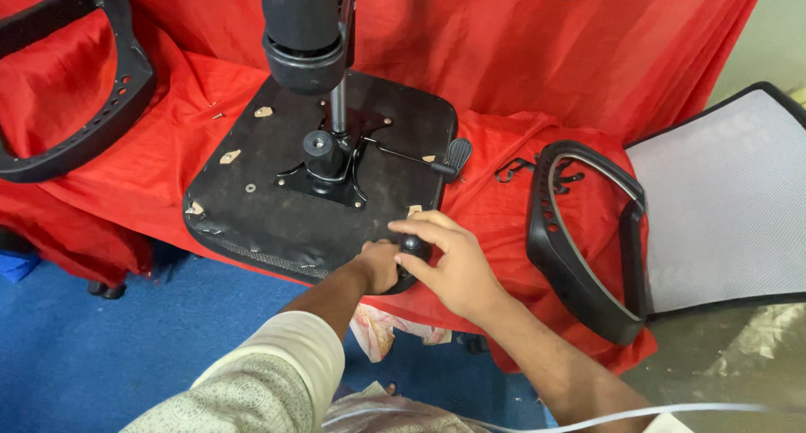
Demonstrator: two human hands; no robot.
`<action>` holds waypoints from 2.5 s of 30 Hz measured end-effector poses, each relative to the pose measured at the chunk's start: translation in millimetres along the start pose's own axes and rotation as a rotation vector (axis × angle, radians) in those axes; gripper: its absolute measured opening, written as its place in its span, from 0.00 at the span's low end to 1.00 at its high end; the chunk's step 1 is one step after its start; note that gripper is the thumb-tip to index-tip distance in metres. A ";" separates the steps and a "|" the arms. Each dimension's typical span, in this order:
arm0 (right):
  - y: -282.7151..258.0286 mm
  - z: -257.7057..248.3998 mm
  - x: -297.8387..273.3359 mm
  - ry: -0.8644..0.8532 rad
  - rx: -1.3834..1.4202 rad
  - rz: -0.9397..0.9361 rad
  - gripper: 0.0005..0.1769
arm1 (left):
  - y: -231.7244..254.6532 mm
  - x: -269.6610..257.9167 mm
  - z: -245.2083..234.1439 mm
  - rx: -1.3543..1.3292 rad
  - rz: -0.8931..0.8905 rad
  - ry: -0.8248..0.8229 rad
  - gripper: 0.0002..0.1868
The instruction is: The person uses a black T-handle Allen wrench to tighten screws on the underside of an office chair seat. The chair base and armrests are nearby on a red protective sheet. The person repeatedly inserts the wrench into screw holes and turns it clockwise to secure the seat to the gas lift mechanism.
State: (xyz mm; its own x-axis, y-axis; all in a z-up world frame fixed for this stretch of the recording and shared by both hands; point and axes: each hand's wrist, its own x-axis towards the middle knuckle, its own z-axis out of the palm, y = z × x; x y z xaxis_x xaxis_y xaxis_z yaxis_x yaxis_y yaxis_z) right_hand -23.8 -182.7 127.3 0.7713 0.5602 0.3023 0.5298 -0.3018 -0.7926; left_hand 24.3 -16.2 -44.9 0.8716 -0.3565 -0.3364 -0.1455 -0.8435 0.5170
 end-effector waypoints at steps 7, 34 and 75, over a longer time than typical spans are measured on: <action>3.0 5.2 0.3 0.016 0.072 -0.033 0.22 | 8.4 -16.4 -11.7 -0.168 -0.149 -0.029 0.19; -9.1 12.2 3.9 0.123 -0.161 0.065 0.20 | 29.4 -30.3 -27.7 -0.097 -0.187 -0.075 0.26; -7.9 11.6 15.1 -0.016 0.032 0.047 0.21 | 32.8 -27.8 -35.2 -0.178 -0.241 -0.083 0.26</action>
State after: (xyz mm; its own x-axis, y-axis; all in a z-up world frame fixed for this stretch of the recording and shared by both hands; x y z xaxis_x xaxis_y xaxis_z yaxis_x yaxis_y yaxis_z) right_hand -20.5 -162.8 131.9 0.7889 0.5586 0.2562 0.4816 -0.3030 -0.8223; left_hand 11.7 -19.9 9.2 0.8287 -0.1930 -0.5254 0.1509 -0.8268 0.5418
